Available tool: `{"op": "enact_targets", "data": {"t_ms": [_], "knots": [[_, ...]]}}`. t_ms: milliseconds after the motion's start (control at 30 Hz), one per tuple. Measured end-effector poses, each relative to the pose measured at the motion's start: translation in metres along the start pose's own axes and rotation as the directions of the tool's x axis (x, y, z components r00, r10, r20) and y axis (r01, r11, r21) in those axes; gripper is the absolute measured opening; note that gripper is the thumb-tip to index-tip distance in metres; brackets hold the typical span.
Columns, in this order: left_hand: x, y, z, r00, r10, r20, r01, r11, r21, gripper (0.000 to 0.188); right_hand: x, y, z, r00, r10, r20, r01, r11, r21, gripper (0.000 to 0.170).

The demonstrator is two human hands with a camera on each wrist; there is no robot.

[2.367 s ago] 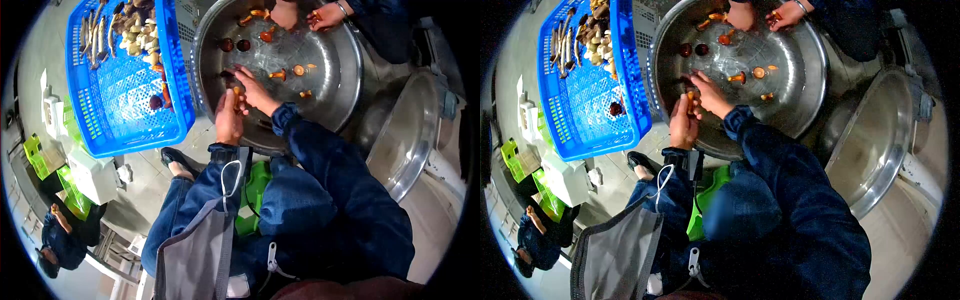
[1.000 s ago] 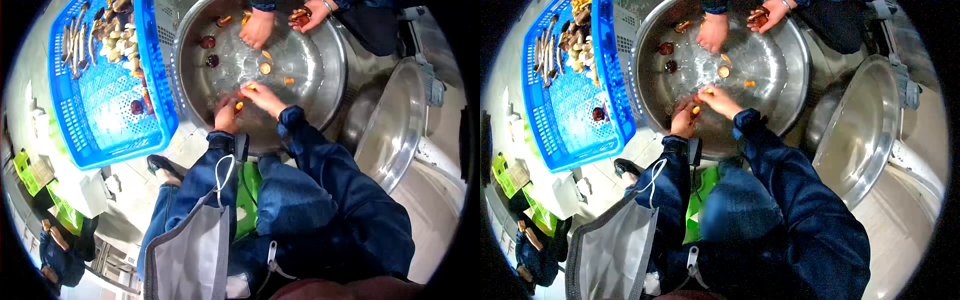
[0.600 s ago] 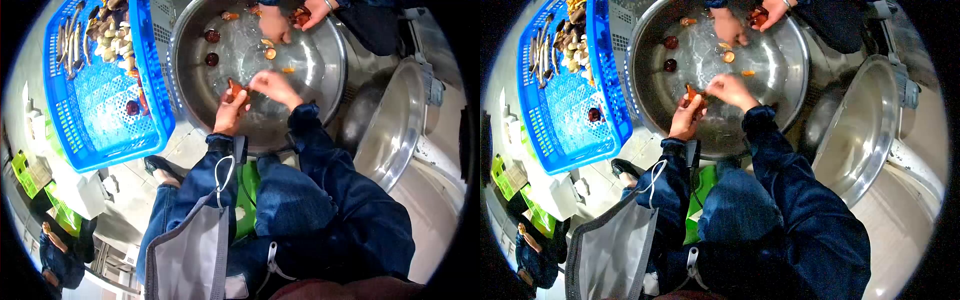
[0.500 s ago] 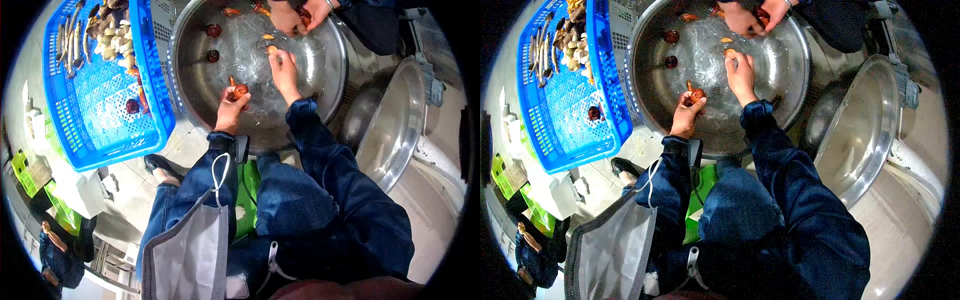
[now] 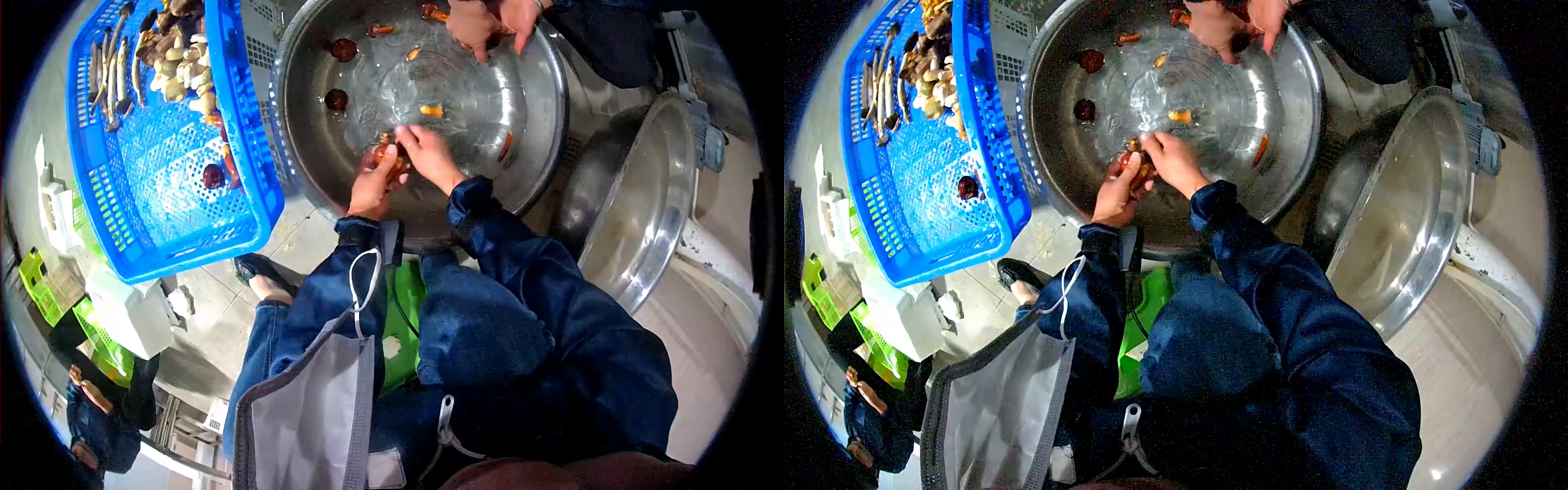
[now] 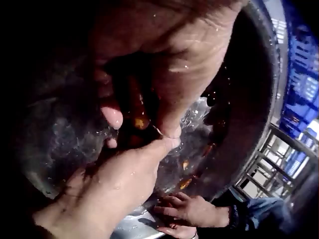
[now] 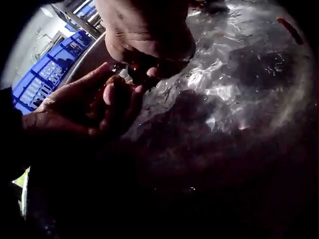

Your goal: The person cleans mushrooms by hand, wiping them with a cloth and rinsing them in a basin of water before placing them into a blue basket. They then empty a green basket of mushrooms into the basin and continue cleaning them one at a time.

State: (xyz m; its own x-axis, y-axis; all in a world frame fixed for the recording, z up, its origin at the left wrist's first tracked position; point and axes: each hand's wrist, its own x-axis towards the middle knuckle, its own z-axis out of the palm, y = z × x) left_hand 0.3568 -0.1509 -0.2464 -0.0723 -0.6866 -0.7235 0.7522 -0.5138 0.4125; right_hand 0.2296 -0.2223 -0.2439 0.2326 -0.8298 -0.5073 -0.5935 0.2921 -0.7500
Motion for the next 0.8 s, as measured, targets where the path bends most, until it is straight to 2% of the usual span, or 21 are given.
{"op": "enact_targets", "data": {"t_ms": [33, 67, 100, 167, 233, 300, 333, 367, 433, 500, 567, 600, 667, 700, 733, 767, 800], "knots": [[-0.003, -0.002, 0.004, 1.000, -0.002, 0.008, 0.002, 1.000, -0.006, 0.029, 0.004, 0.004, -0.003, 0.997, 0.061, -0.036, -0.063, 0.997, -0.046, 0.023], [-0.005, 0.000, 0.006, 0.999, 0.000, -0.039, 0.000, 1.000, 0.005, 0.030, 0.013, 0.018, -0.005, 0.990, -0.018, -0.143, 0.040, 0.988, 0.149, 0.023], [-0.007, 0.003, 0.007, 0.995, -0.044, -0.089, 0.036, 0.995, -0.088, 0.031, 0.016, 0.017, -0.016, 0.946, -0.107, -0.306, 0.167, 0.970, 0.179, 0.024], [-0.012, 0.008, 0.008, 0.974, -0.145, -0.176, 0.092, 0.956, -0.277, 0.032, 0.033, 0.030, -0.035, 0.798, -0.194, -0.570, 0.235, 0.972, -0.001, 0.028], [-0.004, -0.003, -0.003, 0.961, -0.133, -0.242, 0.084, 0.976, -0.201, 0.032, 0.028, 0.015, -0.036, 0.917, -0.228, -0.327, 0.193, 0.972, -0.137, 0.033], [-0.004, -0.006, -0.002, 0.952, -0.118, -0.284, 0.085, 0.989, -0.125, 0.032, 0.020, 0.010, -0.025, 0.973, -0.216, -0.085, 0.175, 0.922, -0.344, 0.040], [0.002, -0.011, -0.009, 0.956, -0.111, -0.273, 0.077, 0.988, -0.131, 0.031, 0.018, 0.009, -0.020, 0.991, -0.114, 0.076, 0.131, 0.954, -0.270, 0.039], [0.007, -0.017, -0.015, 0.960, -0.104, -0.261, 0.070, 0.988, -0.138, 0.031, 0.016, 0.007, -0.014, 0.969, -0.024, 0.246, 0.075, 0.977, -0.201, 0.038], [0.002, -0.009, -0.005, 0.926, -0.138, -0.351, 0.093, 0.985, -0.144, 0.031, 0.008, 0.019, 0.015, 0.977, -0.133, 0.165, 0.100, 0.977, 0.189, 0.031], [-0.001, -0.006, -0.009, 0.964, -0.136, -0.229, 0.102, 0.982, -0.158, 0.036, -0.006, 0.000, 0.015, 0.956, -0.188, 0.224, 0.147, 0.971, 0.187, 0.029], [-0.002, -0.003, -0.009, 0.979, -0.165, -0.122, 0.136, 0.967, -0.217, 0.039, -0.020, -0.026, 0.009, 0.957, -0.063, 0.284, -0.013, 0.966, 0.257, 0.031], [-0.005, -0.001, -0.004, 0.996, -0.089, 0.000, 0.085, 0.958, -0.272, 0.046, -0.022, -0.029, 0.010, 0.964, -0.158, 0.213, 0.094, 0.955, 0.282, 0.031], [-0.008, 0.002, 0.002, 0.993, -0.067, 0.100, 0.097, 0.936, -0.337, 0.050, -0.024, -0.035, 0.010, 0.939, -0.338, 0.065, 0.304, 0.902, 0.306, 0.032], [-0.009, 0.005, 0.006, 0.988, -0.053, 0.148, 0.104, 0.924, -0.368, 0.052, -0.023, -0.037, 0.006, 0.936, -0.344, 0.076, 0.289, 0.874, 0.391, 0.034], [-0.009, 0.009, 0.014, 0.989, -0.074, 0.125, 0.117, 0.919, -0.376, 0.051, -0.023, -0.042, 0.002, 0.919, -0.393, 0.036, 0.376, 0.899, 0.226, 0.034], [-0.009, 0.012, 0.017, 0.981, -0.020, 0.192, 0.090, 0.926, -0.366, 0.047, -0.024, -0.048, -0.002, 0.895, -0.446, 0.004, 0.445, 0.894, 0.052, 0.033], [-0.012, 0.015, 0.022, 0.988, -0.018, 0.154, 0.077, 0.920, -0.384, 0.039, -0.026, -0.053, -0.006, 0.899, -0.437, 0.029, 0.437, 0.900, 0.006, 0.034]]}}
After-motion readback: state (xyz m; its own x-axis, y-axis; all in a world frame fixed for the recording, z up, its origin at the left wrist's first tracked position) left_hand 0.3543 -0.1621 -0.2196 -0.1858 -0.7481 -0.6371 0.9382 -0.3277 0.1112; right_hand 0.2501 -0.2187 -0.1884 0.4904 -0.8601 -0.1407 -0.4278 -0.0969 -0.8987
